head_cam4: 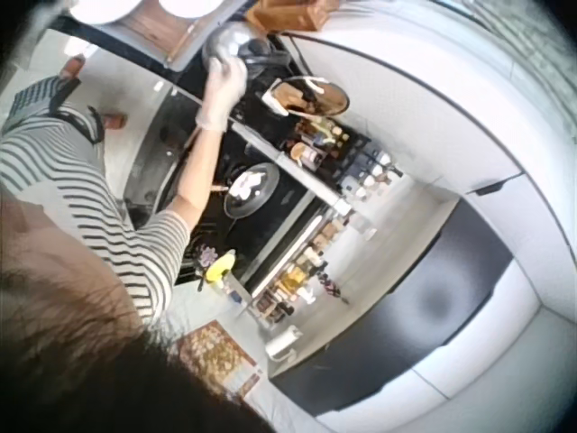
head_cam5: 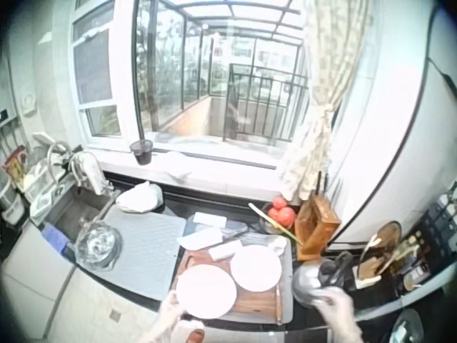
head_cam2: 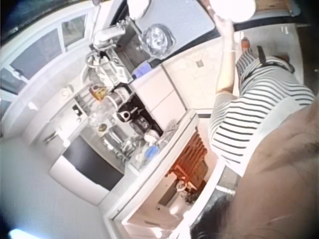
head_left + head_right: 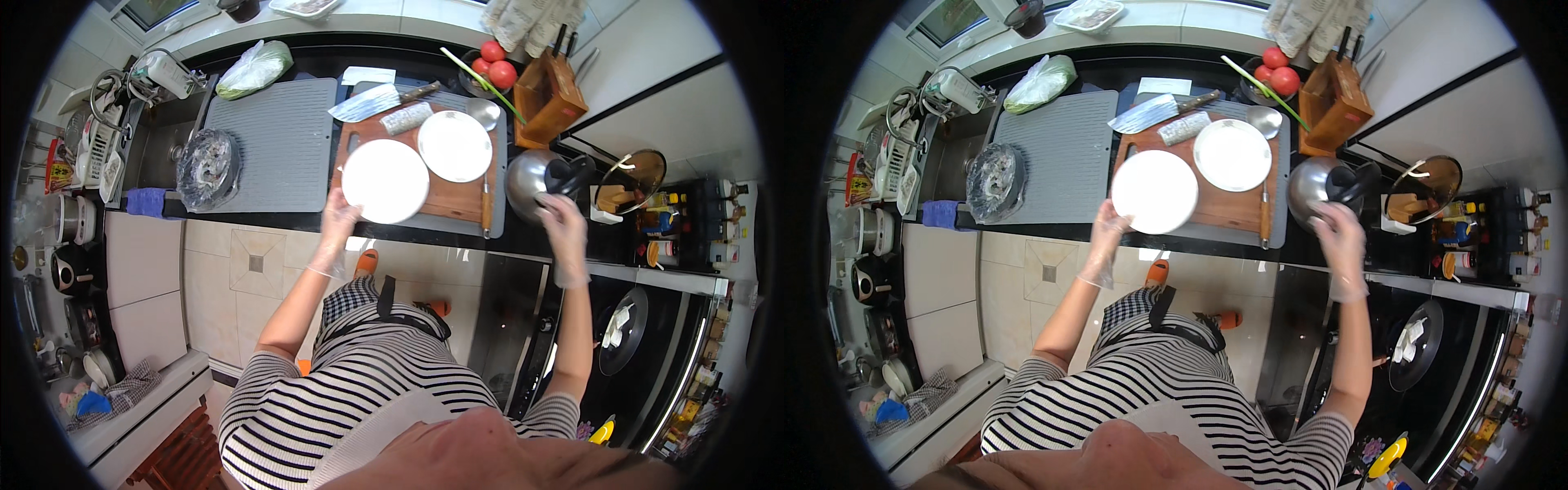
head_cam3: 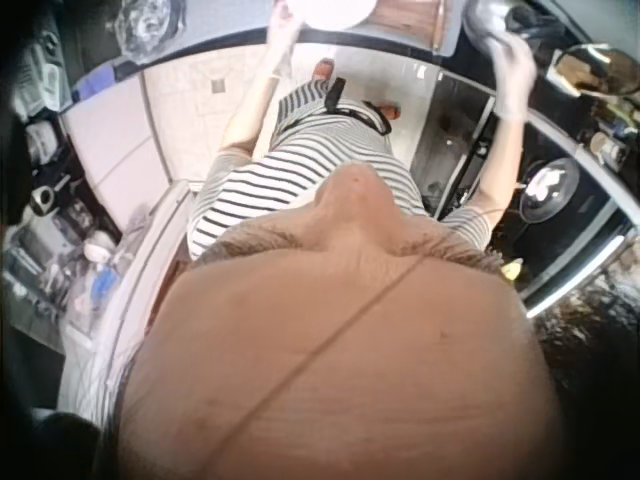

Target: The person cuts fish fillets into smaller pieces on a cutting board, places them on a plate, and then transfers the pieces into a pan with oil on the stove.

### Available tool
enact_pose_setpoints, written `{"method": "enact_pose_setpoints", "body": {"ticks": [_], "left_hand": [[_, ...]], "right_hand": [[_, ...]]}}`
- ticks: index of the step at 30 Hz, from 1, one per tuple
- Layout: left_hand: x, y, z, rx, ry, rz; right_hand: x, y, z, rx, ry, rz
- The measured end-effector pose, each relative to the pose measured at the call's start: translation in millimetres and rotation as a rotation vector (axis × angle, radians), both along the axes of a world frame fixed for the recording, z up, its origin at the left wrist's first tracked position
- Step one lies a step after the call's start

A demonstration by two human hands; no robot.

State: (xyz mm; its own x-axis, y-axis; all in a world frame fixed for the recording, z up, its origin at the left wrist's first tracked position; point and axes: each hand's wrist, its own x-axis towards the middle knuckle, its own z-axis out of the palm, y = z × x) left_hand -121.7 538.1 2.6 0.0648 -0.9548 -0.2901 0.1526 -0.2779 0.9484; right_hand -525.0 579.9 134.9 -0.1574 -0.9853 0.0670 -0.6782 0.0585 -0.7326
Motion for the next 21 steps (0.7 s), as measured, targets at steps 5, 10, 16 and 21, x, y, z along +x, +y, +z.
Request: {"method": "enact_pose_setpoints", "body": {"ticks": [5,10,16,21], "left_hand": [[101.9,-64.6,-45.6,0.033,-0.110,0.197],[150.0,-101.6,-83.7,0.176,-0.117,0.265],[152.0,-104.6,-97.1,0.186,-0.044,0.296],[144.9,-106.4,-86.6,0.191,-0.005,0.271]], "right_hand": [[124.5,-132.6,-61.9,-0.174,0.326,0.351],[190.3,-227.7,-117.4,-0.172,0.687,0.488],[207.8,-271.0,-158.1,-0.038,0.889,0.623],[206.1,-275.3,-151.8,-0.111,0.796,0.748]]}}
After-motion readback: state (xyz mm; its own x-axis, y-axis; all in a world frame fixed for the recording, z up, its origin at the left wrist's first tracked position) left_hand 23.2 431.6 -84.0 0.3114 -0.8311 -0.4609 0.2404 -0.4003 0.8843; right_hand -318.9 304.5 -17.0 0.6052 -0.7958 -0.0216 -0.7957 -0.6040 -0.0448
